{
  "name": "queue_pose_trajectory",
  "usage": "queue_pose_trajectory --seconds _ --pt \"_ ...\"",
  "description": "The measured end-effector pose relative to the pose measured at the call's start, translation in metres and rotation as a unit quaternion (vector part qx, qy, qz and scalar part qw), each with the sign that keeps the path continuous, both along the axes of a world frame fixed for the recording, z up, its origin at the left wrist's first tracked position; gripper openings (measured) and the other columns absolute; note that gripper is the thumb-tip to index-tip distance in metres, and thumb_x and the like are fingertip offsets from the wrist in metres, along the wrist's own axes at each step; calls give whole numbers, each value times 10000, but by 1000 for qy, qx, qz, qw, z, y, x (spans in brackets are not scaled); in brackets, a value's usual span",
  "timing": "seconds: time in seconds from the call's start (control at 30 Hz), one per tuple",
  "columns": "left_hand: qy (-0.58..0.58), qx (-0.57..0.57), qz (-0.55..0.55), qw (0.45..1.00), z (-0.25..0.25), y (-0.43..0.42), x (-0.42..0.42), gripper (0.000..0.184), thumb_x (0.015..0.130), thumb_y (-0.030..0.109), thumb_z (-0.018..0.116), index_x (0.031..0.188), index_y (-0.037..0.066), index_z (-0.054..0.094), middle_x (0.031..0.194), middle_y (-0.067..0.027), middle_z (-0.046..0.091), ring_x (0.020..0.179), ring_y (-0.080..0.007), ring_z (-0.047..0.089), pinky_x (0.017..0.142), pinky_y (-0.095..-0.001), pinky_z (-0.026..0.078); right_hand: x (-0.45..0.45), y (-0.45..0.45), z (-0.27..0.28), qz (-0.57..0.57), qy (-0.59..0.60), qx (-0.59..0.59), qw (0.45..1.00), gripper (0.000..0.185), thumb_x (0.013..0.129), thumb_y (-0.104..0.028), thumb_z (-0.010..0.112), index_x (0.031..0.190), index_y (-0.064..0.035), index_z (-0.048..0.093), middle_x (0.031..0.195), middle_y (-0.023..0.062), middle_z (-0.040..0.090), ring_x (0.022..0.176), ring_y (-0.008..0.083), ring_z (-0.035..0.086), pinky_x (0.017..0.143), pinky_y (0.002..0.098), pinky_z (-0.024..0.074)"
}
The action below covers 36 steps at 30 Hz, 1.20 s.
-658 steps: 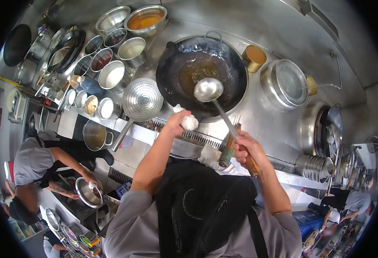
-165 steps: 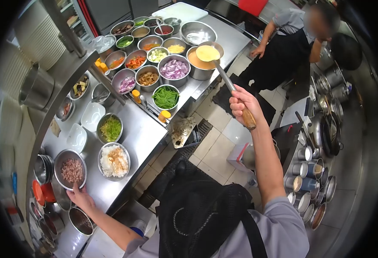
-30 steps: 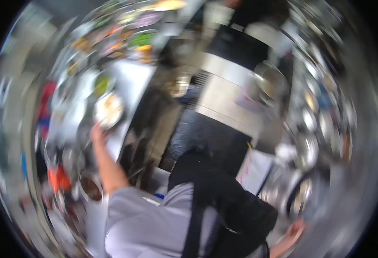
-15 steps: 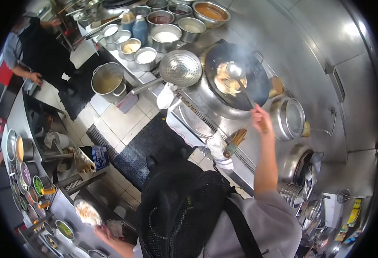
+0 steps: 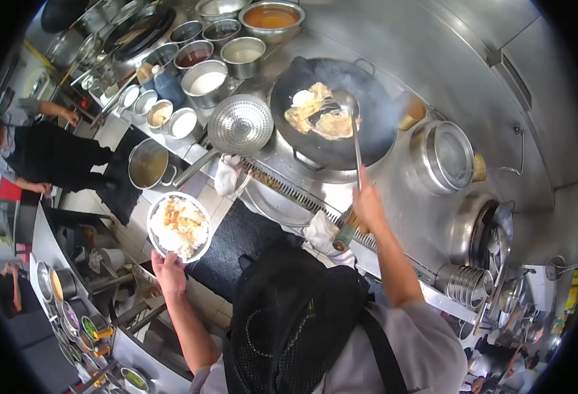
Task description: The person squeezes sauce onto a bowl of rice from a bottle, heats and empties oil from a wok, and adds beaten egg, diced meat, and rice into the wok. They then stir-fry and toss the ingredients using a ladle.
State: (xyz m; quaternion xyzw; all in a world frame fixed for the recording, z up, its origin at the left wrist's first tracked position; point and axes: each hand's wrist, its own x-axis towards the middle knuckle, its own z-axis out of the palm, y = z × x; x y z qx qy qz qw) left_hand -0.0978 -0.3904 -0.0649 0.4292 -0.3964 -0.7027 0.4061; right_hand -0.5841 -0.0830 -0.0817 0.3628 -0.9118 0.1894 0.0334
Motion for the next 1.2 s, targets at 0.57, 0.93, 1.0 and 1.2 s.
queue_pose_trajectory --seconds 0.57,0.93,1.0,1.2 --pt "-17 -1 -120 993 63 -18 -204 398 876 -58 518 1265 28 529 1188 -123 660 986 -242 710 800 -456 663 -41 -1 37 -136 -629 -307 701 663 967 -100 650 1570 -15 388 838 298 661 642 487 647 652 528 536" --pt "5 -9 -157 987 69 -30 -265 385 863 -70 538 1239 13 536 1167 -146 677 970 -247 730 768 -437 673 -45 -20 65 -132 -633 -337 685 695 978 -111 642 1584 11 326 699 235 667 566 333 674 577 487 543" --pt "-5 -21 -166 986 72 -33 -286 331 871 -67 539 1188 26 540 1123 -132 683 929 -226 726 734 -425 674 -32 -20 34 -98 -435 -210 870 689 978 -108 635 1582 12 326 748 272 675 589 388 673 595 501 544" --pt "-3 -26 -183 983 68 -43 -334 292 874 -73 554 1145 33 533 1125 -125 668 935 -238 715 697 -432 679 24 19 85 -70 -348 -103 929 681 989 -122 613 1584 20 316 833 323 682 620 440 679 614 504 542"
